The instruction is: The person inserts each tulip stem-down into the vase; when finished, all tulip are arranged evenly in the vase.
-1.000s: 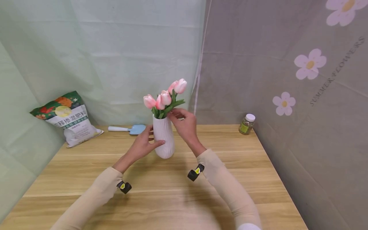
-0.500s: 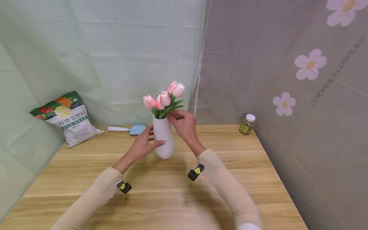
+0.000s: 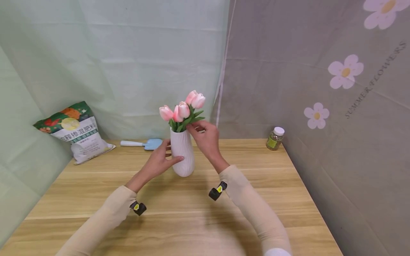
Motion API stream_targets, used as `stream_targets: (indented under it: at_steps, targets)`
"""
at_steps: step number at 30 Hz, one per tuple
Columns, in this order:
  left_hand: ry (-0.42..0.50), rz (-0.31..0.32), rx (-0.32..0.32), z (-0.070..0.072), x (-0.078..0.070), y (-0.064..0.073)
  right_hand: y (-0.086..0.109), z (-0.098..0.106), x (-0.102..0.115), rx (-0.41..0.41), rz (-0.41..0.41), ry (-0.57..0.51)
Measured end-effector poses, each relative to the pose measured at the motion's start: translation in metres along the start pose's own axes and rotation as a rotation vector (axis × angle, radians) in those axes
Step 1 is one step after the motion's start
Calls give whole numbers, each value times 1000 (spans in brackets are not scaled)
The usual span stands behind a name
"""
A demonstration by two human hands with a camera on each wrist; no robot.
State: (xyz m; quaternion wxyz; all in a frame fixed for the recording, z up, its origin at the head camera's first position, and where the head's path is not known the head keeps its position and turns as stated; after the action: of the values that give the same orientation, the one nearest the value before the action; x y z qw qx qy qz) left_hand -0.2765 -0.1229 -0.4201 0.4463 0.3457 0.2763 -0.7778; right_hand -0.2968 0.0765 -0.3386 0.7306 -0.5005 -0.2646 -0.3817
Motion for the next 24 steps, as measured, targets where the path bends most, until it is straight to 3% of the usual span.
stream_targets:
  at_steps: [11,18,24]
  targets:
    - [-3,2,1,1,-1,0,1,-2,-1,86,-74,-17]
    - [1,-11,-2,1,-1,0,1,-2,0,49,-59,-35]
    - [-5,-2,2,1,-1,0,1,-3,-2,89,-76,-30]
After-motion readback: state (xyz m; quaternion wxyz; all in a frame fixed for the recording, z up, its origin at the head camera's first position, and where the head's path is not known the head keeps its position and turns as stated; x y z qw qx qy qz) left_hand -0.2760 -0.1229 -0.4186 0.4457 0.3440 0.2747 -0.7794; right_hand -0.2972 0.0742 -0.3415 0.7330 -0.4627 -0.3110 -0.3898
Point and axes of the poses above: each hand's wrist, its own y-axis away from the middle knuckle, its own z-axis out of the back of the hand, x = y × z, the point moved 3 cm from there along -y, towards the middle knuckle, and after that the axes turned 13 degrees about x, right-handed, at the moved point
